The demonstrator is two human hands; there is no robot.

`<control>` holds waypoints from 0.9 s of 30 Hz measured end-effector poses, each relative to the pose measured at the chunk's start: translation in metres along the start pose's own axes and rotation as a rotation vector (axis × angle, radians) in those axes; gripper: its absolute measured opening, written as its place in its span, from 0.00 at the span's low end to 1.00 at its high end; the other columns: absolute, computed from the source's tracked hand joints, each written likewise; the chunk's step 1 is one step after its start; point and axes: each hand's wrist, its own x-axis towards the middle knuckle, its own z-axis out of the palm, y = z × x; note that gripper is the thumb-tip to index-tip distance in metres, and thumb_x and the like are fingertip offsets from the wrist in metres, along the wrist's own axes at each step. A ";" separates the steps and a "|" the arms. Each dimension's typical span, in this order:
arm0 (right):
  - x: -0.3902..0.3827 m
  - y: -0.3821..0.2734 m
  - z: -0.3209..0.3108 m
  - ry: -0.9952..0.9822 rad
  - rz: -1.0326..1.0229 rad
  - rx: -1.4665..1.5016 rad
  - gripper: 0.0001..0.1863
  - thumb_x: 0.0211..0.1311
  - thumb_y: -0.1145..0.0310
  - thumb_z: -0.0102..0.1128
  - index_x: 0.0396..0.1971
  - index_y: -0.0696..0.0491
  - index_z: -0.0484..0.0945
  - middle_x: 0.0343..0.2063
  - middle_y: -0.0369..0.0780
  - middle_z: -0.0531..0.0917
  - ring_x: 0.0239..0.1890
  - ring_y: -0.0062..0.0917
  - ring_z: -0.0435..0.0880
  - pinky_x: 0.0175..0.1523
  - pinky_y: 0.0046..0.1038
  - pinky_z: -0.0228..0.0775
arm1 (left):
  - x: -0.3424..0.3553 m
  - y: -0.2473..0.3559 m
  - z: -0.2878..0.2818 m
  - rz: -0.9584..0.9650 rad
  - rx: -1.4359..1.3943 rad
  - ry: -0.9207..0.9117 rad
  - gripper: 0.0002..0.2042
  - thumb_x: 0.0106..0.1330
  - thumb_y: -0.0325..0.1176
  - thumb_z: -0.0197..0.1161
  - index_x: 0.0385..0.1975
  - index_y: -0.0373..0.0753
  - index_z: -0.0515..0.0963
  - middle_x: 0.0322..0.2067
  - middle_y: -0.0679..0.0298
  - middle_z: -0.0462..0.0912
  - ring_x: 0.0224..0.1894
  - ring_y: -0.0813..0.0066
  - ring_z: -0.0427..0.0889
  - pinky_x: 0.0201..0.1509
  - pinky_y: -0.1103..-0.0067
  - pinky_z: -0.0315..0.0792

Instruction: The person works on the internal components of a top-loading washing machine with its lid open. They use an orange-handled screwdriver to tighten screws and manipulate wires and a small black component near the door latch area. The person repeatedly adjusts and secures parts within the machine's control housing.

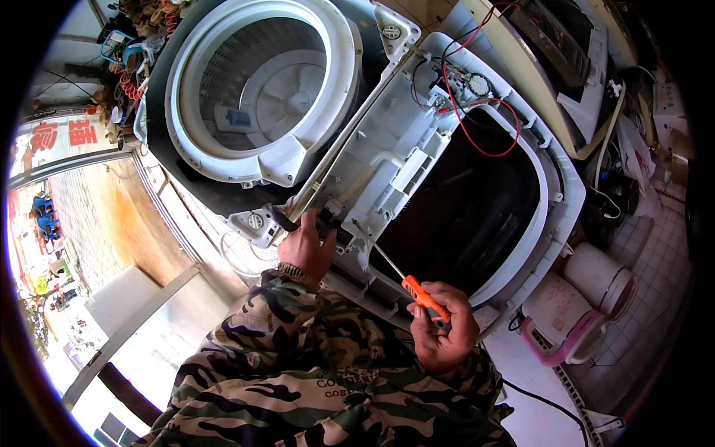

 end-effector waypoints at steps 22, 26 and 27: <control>0.010 0.010 0.002 -0.025 0.045 -0.031 0.19 0.53 0.83 0.68 0.45 0.61 0.75 0.43 0.49 0.83 0.40 0.37 0.87 0.42 0.30 0.83 | 0.030 0.018 0.032 -0.083 0.293 -0.028 0.25 0.64 0.42 0.64 0.61 0.47 0.69 0.33 0.49 0.86 0.36 0.43 0.86 0.39 0.53 0.78; 0.011 0.011 0.002 -0.021 0.045 -0.035 0.19 0.53 0.83 0.68 0.45 0.61 0.75 0.43 0.49 0.83 0.41 0.38 0.87 0.42 0.30 0.84 | 0.030 0.007 0.043 -0.045 0.329 0.056 0.25 0.66 0.40 0.62 0.63 0.49 0.68 0.34 0.48 0.86 0.37 0.42 0.85 0.41 0.51 0.77; 0.011 0.012 0.001 -0.017 0.045 -0.037 0.19 0.52 0.83 0.68 0.44 0.61 0.75 0.43 0.50 0.83 0.41 0.38 0.87 0.42 0.30 0.84 | 0.030 0.006 0.043 -0.049 0.321 0.049 0.25 0.66 0.40 0.62 0.63 0.49 0.68 0.35 0.48 0.86 0.37 0.42 0.85 0.41 0.52 0.77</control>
